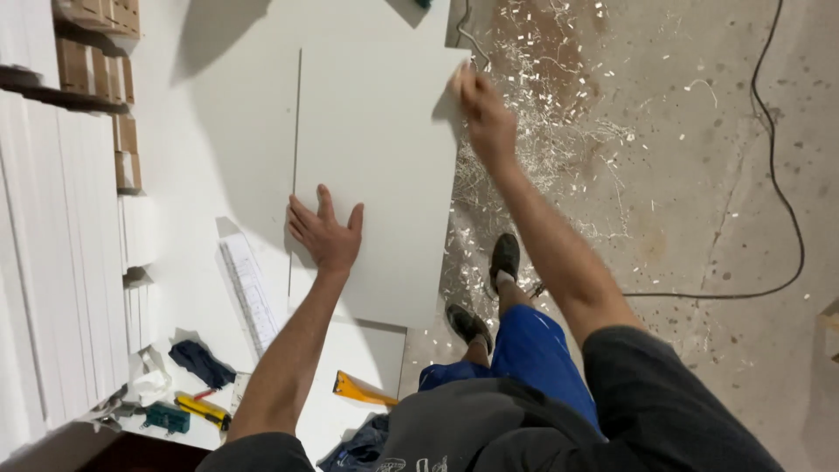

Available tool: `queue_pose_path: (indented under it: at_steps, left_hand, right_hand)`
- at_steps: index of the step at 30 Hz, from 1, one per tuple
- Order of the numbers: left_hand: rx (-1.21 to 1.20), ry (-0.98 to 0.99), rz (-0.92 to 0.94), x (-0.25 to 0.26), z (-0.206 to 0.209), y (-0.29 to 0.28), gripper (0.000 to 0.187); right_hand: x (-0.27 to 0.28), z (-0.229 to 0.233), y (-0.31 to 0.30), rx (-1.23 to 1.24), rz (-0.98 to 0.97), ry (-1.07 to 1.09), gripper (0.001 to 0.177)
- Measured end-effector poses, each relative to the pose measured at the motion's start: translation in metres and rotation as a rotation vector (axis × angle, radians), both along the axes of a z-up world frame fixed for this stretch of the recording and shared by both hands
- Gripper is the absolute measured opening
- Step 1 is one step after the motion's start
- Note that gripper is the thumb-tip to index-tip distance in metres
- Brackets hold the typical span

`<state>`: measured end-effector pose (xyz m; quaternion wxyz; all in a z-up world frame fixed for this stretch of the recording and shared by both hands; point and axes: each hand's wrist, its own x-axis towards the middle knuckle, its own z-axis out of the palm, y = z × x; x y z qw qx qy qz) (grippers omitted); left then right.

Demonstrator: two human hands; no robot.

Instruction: The person applies a white edge band to a wooden board using a household iron to activate the adhesive. They then use a blue plastic tool to press the band firmly along the edge and smooth the surface. Finally, they sand the edge with a sanding block to finish the application.

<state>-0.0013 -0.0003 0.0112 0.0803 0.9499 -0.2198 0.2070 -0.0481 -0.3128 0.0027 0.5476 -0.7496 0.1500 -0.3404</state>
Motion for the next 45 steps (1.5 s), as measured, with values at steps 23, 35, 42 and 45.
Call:
queue_pose_path:
  at_steps: [23, 35, 42, 45]
  left_hand:
    - [-0.031, 0.143, 0.047, -0.001, 0.016, -0.006, 0.073]
    - [-0.090, 0.013, -0.050, 0.004, 0.004, 0.000, 0.081]
    - [-0.080, 0.009, -0.025, 0.007, 0.002, -0.001, 0.078]
    - [-0.086, 0.003, -0.041, -0.002, -0.006, 0.008, 0.077]
  right_hand:
    - [0.074, -0.012, -0.077, 0.073, 0.049, 0.170, 0.033]
    - [0.041, 0.021, -0.028, -0.027, 0.038, 0.328, 0.039]
    - [-0.123, -0.021, 0.094, -0.180, 0.009, 0.116, 0.032]
    - [-0.093, -0.054, 0.064, -0.685, 0.174, 0.620, 0.055]
